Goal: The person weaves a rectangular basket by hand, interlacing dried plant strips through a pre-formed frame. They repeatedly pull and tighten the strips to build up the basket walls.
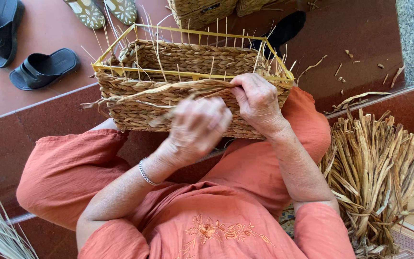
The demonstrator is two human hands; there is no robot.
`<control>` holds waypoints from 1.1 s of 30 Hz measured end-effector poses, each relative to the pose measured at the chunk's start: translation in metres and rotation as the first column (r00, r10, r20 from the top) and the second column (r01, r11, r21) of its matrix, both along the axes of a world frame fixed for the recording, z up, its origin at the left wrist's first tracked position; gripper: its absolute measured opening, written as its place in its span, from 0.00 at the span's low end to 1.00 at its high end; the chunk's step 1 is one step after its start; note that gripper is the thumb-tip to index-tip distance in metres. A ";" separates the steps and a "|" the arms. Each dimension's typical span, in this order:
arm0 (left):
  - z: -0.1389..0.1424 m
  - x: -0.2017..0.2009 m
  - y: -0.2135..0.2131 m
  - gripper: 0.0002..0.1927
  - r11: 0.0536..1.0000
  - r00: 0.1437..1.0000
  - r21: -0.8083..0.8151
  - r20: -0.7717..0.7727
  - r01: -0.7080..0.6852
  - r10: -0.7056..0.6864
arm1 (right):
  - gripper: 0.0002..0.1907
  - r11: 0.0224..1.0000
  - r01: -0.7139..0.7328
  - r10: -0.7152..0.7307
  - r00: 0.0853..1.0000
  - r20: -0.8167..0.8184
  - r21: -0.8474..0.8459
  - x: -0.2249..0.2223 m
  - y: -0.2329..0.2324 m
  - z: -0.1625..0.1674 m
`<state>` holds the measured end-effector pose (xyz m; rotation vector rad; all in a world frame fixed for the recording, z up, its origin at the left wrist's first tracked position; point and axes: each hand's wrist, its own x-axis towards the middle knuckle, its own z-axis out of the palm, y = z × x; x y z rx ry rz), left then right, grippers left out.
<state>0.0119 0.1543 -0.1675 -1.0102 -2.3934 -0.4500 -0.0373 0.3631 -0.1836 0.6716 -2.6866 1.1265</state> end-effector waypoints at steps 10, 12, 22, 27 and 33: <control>-0.077 -0.059 0.025 0.17 0.957 0.821 0.158 0.558 -0.245 0.118 | 0.08 0.997 0.044 -0.041 0.997 0.069 -0.055 -0.001 0.006 -0.002; -0.076 -0.051 0.022 0.12 0.959 0.893 0.167 0.428 -0.231 0.141 | 0.08 0.992 0.045 -0.037 0.997 0.068 -0.121 -0.002 0.004 -0.003; -0.042 -0.016 0.007 0.17 0.977 0.963 0.201 0.270 -0.078 0.021 | 0.08 0.997 0.000 0.015 0.983 -0.182 0.083 -0.002 -0.012 0.001; -0.025 -0.033 -0.036 0.20 0.929 0.911 -0.121 0.190 -0.349 0.367 | 0.06 0.994 -0.037 0.056 0.982 -0.180 0.107 -0.001 -0.010 0.001; -0.042 -0.014 -0.051 0.12 0.961 0.927 -0.125 0.258 -0.247 0.272 | 0.05 0.992 0.119 -0.108 0.975 -0.194 0.046 -0.001 -0.020 -0.017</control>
